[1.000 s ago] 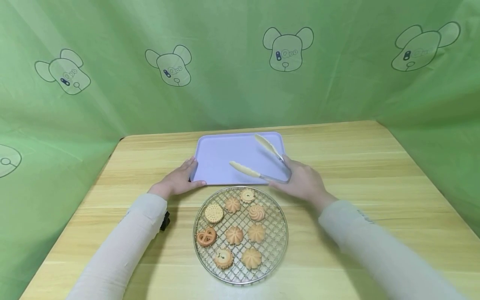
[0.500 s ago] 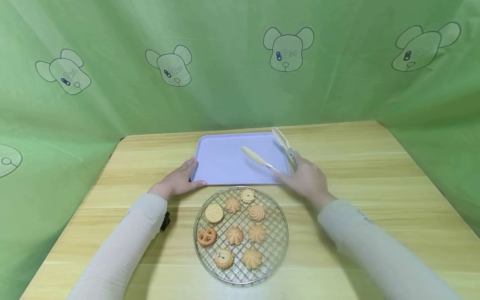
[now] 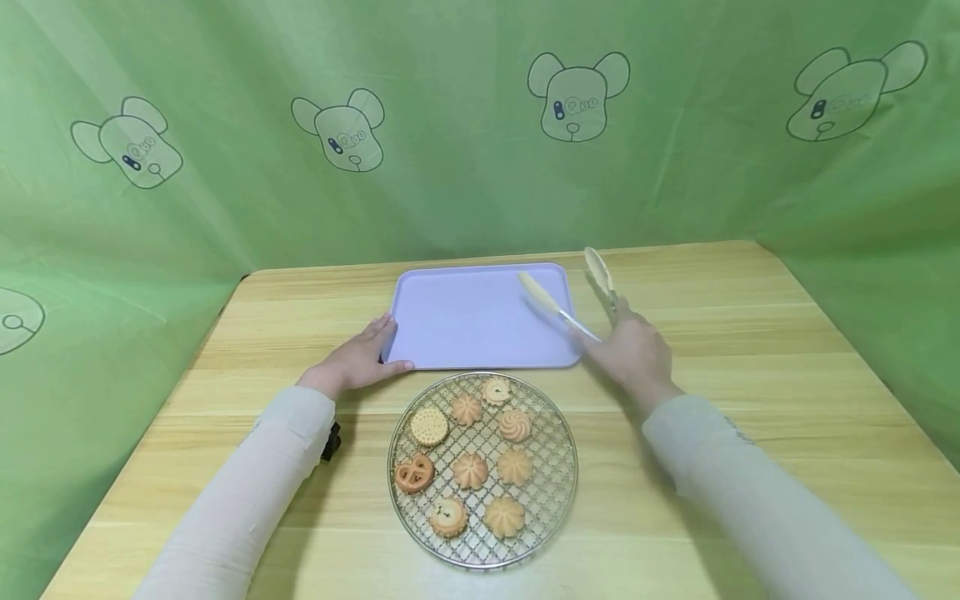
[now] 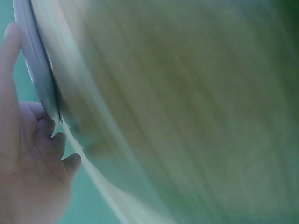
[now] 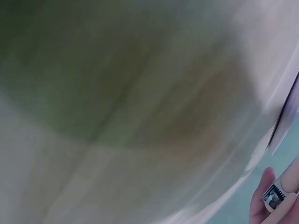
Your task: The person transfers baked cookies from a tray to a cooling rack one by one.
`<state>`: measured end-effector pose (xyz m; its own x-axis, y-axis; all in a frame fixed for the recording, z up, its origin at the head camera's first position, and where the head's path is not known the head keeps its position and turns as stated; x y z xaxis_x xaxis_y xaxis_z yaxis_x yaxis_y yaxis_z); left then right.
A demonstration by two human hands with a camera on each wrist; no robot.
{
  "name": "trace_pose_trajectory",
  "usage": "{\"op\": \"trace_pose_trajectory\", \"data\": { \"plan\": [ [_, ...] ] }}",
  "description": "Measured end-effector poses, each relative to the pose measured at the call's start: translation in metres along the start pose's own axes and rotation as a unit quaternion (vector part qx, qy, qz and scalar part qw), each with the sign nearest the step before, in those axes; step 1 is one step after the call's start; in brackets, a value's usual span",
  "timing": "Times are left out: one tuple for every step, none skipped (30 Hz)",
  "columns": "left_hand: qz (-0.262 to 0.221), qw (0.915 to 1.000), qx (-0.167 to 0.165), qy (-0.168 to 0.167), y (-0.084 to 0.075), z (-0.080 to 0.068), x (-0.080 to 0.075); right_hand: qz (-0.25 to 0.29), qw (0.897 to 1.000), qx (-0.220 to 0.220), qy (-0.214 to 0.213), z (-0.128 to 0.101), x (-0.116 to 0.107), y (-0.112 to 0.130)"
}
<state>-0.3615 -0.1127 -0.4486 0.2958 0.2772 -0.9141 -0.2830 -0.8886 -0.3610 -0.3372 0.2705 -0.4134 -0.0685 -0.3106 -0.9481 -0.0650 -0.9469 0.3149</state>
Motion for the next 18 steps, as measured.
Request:
{"op": "trace_pose_trajectory", "data": {
  "plan": [
    [-0.002, 1.0, 0.0, -0.001, 0.0, 0.0, 0.0, 0.001, 1.0, 0.006, 0.0, 0.001, 0.0, -0.002],
    [-0.002, 1.0, -0.001, -0.001, 0.0, 0.0, 0.0, 0.002, 1.0, 0.011, -0.001, 0.002, -0.001, -0.004],
    [-0.003, 1.0, -0.001, -0.001, 0.001, 0.0, 0.0, 0.001, 1.0, 0.016, -0.005, 0.003, -0.002, -0.005],
    [-0.003, 1.0, -0.002, -0.001, 0.001, 0.0, 0.0, 0.003, 1.0, 0.02, -0.009, 0.003, -0.003, -0.007],
    [-0.003, 1.0, -0.002, 0.0, 0.001, 0.001, 0.001, 0.003, 1.0, 0.024, -0.013, 0.004, -0.003, -0.009],
    [-0.003, 1.0, -0.002, 0.0, 0.001, 0.001, 0.001, 0.001, 0.999, 0.027, -0.017, 0.005, -0.004, -0.01],
    [-0.003, 1.0, -0.002, 0.0, 0.001, 0.001, 0.0, 0.0, 0.999, 0.032, -0.017, 0.005, -0.005, -0.012],
    [-0.002, 1.0, -0.002, 0.0, 0.001, 0.001, 0.0, -0.001, 0.999, 0.038, -0.017, 0.005, -0.005, -0.014],
    [-0.002, 1.0, -0.001, 0.001, 0.001, 0.001, 0.0, -0.002, 0.999, 0.044, -0.016, 0.005, -0.005, -0.016],
    [-0.003, 1.0, -0.001, 0.001, 0.0, 0.001, 0.0, -0.002, 0.999, 0.05, -0.014, 0.005, -0.006, -0.018],
    [-0.003, 1.0, -0.001, 0.001, 0.0, 0.0, 0.0, -0.004, 0.998, 0.055, -0.01, 0.005, -0.005, -0.02],
    [-0.004, 1.0, 0.0, 0.001, 0.0, 0.0, 0.0, -0.005, 0.998, 0.059, -0.008, 0.005, -0.005, -0.021],
    [-0.004, 1.0, 0.0, 0.001, 0.0, 0.0, 0.0, -0.008, 0.998, 0.063, -0.005, 0.005, -0.005, -0.022],
    [-0.005, 1.0, 0.0, 0.001, 0.0, 0.0, 0.0, -0.009, 0.998, 0.067, -0.002, 0.006, -0.005, -0.024],
    [-0.005, 1.0, -0.001, 0.0, 0.0, 0.0, 0.0, -0.008, 0.998, 0.07, 0.001, 0.006, -0.004, -0.025],
    [-0.004, 1.0, -0.002, 0.0, 0.0, 0.001, 0.0, -0.009, 0.997, 0.072, 0.003, 0.006, -0.004, -0.027],
    [-0.003, 1.0, -0.001, 0.0, 0.001, 0.001, 0.0, -0.012, 0.997, 0.075, 0.006, 0.006, -0.003, -0.028],
    [-0.002, 1.0, -0.001, 0.001, 0.001, 0.001, 0.001, -0.013, 0.997, 0.077, 0.009, 0.006, -0.003, -0.029]
  ]
}}
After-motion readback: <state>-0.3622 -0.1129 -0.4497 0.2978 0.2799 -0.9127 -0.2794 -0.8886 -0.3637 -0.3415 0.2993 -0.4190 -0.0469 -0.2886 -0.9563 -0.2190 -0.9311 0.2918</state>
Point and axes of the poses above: each hand's wrist, its own z-axis towards the middle knuckle, its own x-axis out of the palm, y = z × x, the point moved 8 cm from there along z, towards the middle knuckle, and after that the axes turned 8 degrees about -z, right-handed, at the moved point
